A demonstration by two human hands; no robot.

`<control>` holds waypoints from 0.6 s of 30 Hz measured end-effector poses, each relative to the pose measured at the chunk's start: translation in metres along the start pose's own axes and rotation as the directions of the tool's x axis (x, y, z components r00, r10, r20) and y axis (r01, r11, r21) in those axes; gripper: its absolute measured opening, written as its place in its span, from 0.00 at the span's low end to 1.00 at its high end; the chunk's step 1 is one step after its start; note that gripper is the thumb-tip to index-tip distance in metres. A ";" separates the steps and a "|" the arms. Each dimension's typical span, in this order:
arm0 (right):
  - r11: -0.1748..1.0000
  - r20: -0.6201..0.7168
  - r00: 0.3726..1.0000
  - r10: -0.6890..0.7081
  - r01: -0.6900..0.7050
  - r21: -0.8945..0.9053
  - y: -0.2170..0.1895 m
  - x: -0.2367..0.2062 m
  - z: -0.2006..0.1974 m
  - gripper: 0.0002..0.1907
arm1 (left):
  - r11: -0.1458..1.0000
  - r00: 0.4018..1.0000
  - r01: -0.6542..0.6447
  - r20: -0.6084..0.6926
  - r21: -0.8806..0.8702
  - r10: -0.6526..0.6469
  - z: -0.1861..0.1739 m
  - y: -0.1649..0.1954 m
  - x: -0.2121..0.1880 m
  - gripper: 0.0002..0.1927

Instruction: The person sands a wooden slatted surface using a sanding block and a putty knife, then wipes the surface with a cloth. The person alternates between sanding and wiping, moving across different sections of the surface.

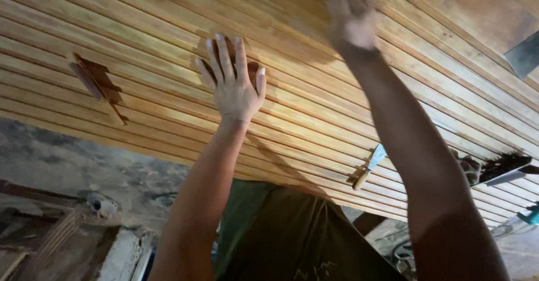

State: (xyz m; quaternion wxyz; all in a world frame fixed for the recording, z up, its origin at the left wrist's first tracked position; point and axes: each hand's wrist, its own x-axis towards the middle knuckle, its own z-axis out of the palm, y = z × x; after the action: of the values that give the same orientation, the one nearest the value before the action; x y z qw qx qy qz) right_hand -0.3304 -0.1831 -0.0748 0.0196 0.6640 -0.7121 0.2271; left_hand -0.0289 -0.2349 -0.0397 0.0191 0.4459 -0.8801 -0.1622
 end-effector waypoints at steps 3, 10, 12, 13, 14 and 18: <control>0.996 -0.039 0.995 -0.087 0.086 -0.009 -0.006 0.010 0.008 0.10 | 1.000 1.000 -0.008 -0.018 -0.002 0.008 0.001 -0.001 0.000 0.42; 1.000 0.017 0.999 0.027 -0.027 0.007 -0.006 0.006 -0.004 0.10 | 1.000 1.000 0.003 0.001 -0.020 -0.003 0.000 0.001 0.000 0.42; 0.991 -0.027 0.992 0.121 -0.122 -0.058 -0.011 0.008 0.000 0.11 | 0.999 1.000 0.013 0.000 -0.032 -0.013 0.000 0.001 0.000 0.42; 0.999 -0.030 0.998 0.049 -0.050 -0.020 -0.014 0.009 0.004 0.10 | 0.999 1.000 0.003 -0.014 -0.034 -0.004 -0.001 0.001 0.000 0.42; 1.000 -0.044 0.999 -0.022 0.022 0.015 -0.015 0.010 0.006 0.11 | 1.000 1.000 -0.002 -0.026 -0.028 0.001 -0.001 0.001 0.001 0.42; 0.990 -0.070 0.988 -0.138 0.136 -0.040 -0.010 0.007 0.003 0.15 | 1.000 1.000 -0.001 -0.009 -0.024 0.001 -0.001 0.001 0.000 0.42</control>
State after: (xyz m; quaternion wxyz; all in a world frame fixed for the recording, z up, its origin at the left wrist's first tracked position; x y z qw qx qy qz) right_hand -0.3206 -0.1910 -0.0720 0.0728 0.7022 -0.6676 0.2366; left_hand -0.0298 -0.2348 -0.0386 0.0287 0.4458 -0.8782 -0.1707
